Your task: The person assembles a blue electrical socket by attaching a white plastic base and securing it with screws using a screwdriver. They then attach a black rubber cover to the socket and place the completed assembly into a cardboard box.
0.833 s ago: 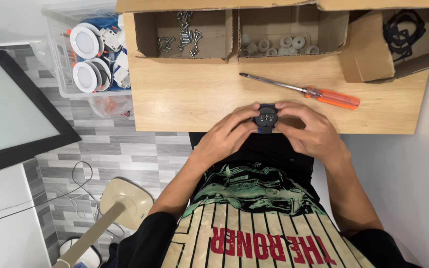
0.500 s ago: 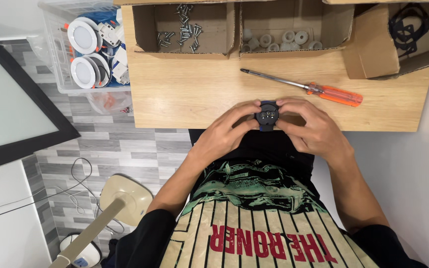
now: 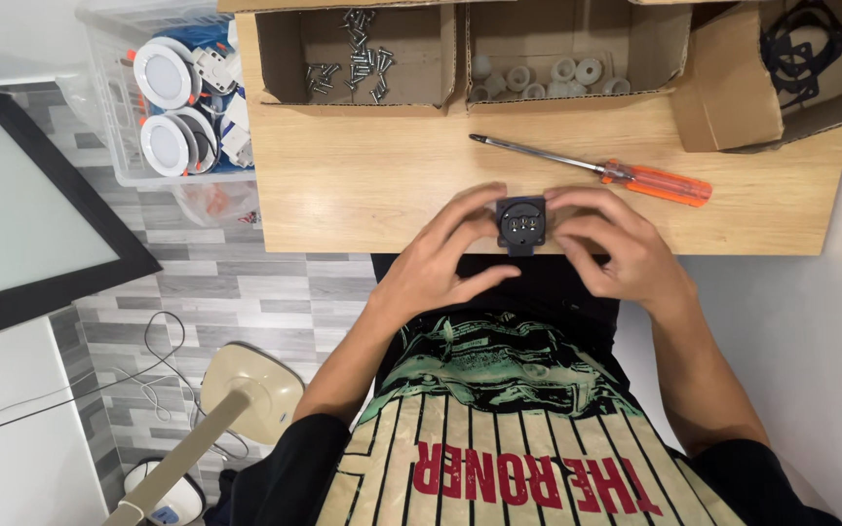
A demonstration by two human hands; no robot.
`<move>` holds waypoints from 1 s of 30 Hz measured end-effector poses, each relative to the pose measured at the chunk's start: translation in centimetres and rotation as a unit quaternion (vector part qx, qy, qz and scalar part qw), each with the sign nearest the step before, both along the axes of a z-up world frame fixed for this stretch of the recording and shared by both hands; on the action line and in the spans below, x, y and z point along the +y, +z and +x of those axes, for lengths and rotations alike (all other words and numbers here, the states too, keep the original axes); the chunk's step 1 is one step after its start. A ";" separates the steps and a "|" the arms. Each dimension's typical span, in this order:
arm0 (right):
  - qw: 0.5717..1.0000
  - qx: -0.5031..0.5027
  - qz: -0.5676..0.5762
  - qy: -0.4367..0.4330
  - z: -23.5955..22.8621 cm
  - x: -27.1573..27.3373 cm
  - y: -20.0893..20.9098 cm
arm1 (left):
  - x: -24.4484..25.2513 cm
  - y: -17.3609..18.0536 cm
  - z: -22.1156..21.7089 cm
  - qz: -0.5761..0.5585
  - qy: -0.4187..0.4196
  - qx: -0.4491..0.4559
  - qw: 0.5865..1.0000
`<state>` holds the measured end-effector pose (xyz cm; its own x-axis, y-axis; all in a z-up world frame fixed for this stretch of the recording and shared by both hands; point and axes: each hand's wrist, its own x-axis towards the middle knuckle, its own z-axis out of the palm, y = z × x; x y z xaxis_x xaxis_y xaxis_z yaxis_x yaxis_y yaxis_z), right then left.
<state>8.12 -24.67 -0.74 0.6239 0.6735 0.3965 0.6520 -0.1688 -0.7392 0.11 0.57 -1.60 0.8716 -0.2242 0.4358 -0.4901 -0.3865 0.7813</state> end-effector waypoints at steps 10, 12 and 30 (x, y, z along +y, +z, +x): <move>0.997 0.037 0.008 -0.061 -0.1 -0.1 -0.7 | -1.1 1.3 0.3 0.035 0.048 0.047 0.997; 0.997 0.034 0.012 -0.061 -0.2 0.1 -0.4 | -1.2 1.2 0.4 0.049 0.050 0.045 0.997; 0.982 -0.133 -0.003 -0.132 13.1 -4.9 12.6 | -0.8 1.6 -0.1 -0.061 0.055 0.035 0.996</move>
<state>21.19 -29.55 11.84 0.6514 0.5047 0.5665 0.7554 -0.3614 -0.5466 0.00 -0.25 0.00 0.9170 -0.0743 0.3918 -0.3931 -0.3346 0.8565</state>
